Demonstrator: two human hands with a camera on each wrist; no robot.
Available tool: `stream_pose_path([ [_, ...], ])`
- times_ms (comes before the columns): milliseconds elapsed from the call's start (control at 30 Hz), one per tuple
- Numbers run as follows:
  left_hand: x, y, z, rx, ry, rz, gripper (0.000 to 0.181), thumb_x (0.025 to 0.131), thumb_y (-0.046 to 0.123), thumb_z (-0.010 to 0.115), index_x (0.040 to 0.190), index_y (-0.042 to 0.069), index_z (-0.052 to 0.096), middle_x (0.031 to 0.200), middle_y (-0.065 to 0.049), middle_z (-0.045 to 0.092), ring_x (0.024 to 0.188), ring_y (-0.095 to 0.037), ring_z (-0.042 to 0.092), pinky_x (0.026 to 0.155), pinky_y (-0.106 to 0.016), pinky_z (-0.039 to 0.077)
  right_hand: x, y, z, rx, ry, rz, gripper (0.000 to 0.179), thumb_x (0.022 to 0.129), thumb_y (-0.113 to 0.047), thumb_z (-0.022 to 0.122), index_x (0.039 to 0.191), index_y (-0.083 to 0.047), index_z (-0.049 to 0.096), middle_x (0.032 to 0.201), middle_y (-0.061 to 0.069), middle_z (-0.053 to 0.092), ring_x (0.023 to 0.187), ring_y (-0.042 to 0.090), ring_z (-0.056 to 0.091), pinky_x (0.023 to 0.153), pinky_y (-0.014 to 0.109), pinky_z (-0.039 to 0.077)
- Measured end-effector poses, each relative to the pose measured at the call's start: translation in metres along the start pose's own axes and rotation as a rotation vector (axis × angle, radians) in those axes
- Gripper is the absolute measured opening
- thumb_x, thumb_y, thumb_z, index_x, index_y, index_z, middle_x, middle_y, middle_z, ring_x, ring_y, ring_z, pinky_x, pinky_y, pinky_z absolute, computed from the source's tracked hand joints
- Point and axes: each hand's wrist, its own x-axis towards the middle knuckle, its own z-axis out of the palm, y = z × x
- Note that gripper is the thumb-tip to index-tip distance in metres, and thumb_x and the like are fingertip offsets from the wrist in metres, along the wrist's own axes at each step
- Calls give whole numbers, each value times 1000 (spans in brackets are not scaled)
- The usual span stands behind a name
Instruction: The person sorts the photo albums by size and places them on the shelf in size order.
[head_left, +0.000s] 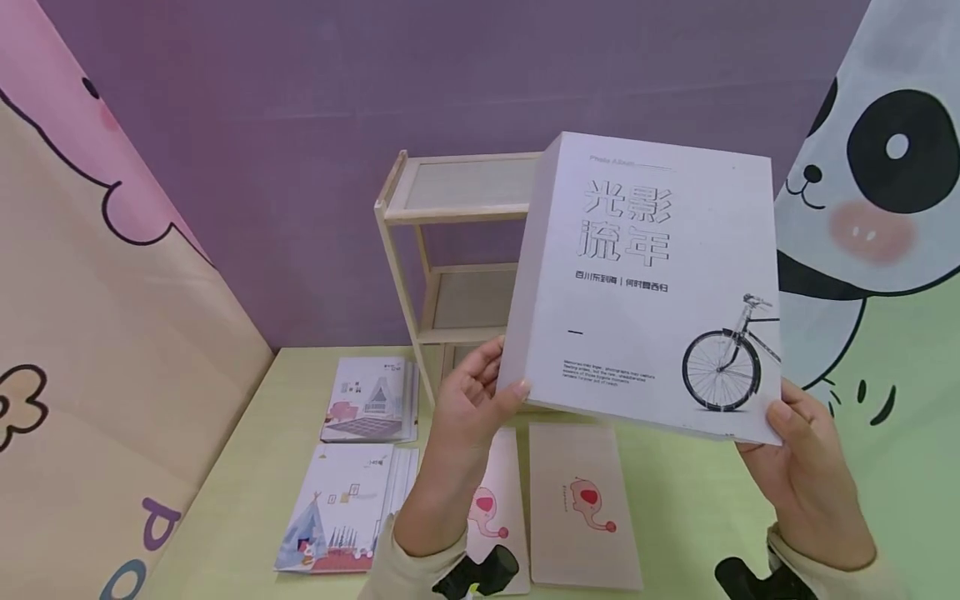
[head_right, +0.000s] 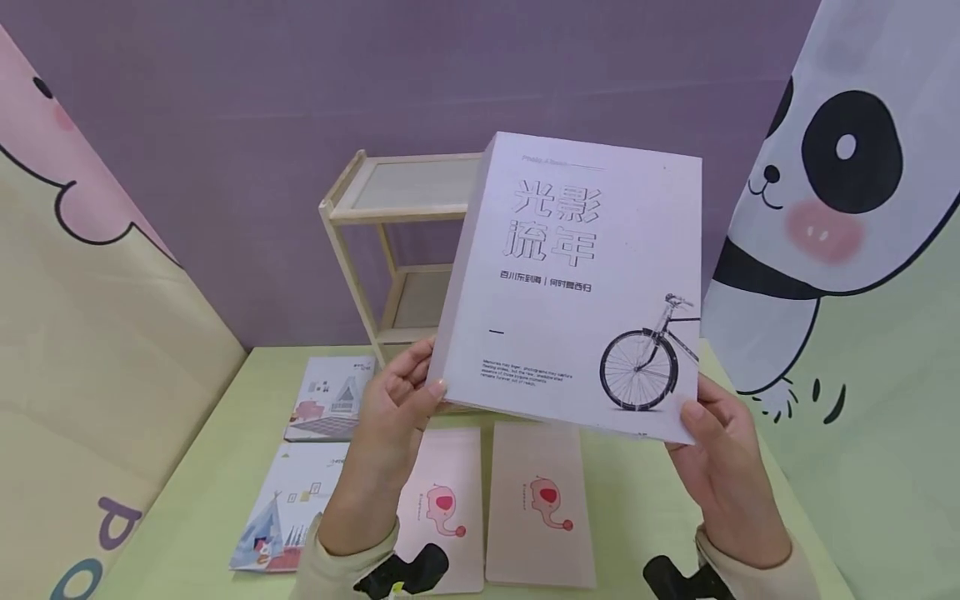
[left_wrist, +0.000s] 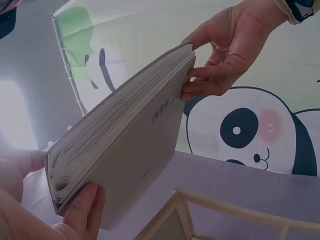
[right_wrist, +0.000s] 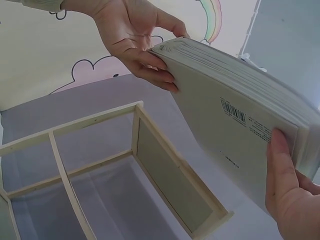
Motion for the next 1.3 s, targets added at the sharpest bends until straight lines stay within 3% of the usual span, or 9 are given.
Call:
stream_pose_path([
  [333,5,13,-6,-14,124,11,52,82,-1,54,131,-14,41,117,-12,61,98,-10,61,82,-19,50,32,4,9,-81,-43,101,40,98,-5,37,136,5,43,133,11,52,112,21,58,95,29,46],
  [567,7,20,-9,-44,186,35,50,84,-3,52,131,-13,41,114,-10,62,94,-10,62,77,-19,51,48,11,10,13,-163,117,40,99,-2,30,137,8,39,137,14,49,117,23,55,98,31,43],
  [733,10,25,-11,-64,244,51,46,85,-7,50,130,-14,42,114,-11,61,91,-9,63,76,-19,52,60,13,13,48,-206,152,41,100,-3,29,138,7,38,139,13,47,118,24,54,100,31,42],
  [933,19,29,-14,-101,271,95,44,85,-4,51,127,-14,44,106,-7,65,83,-9,63,69,-17,50,79,14,17,107,-271,180,43,100,-5,30,142,6,32,141,16,44,120,28,52,102,33,40],
  [1300,40,35,-16,-186,329,132,39,88,-5,50,124,-17,46,103,-10,64,76,-10,64,71,-19,53,99,24,21,214,-206,192,41,98,-2,34,137,5,41,136,14,47,112,26,54,95,29,46],
])
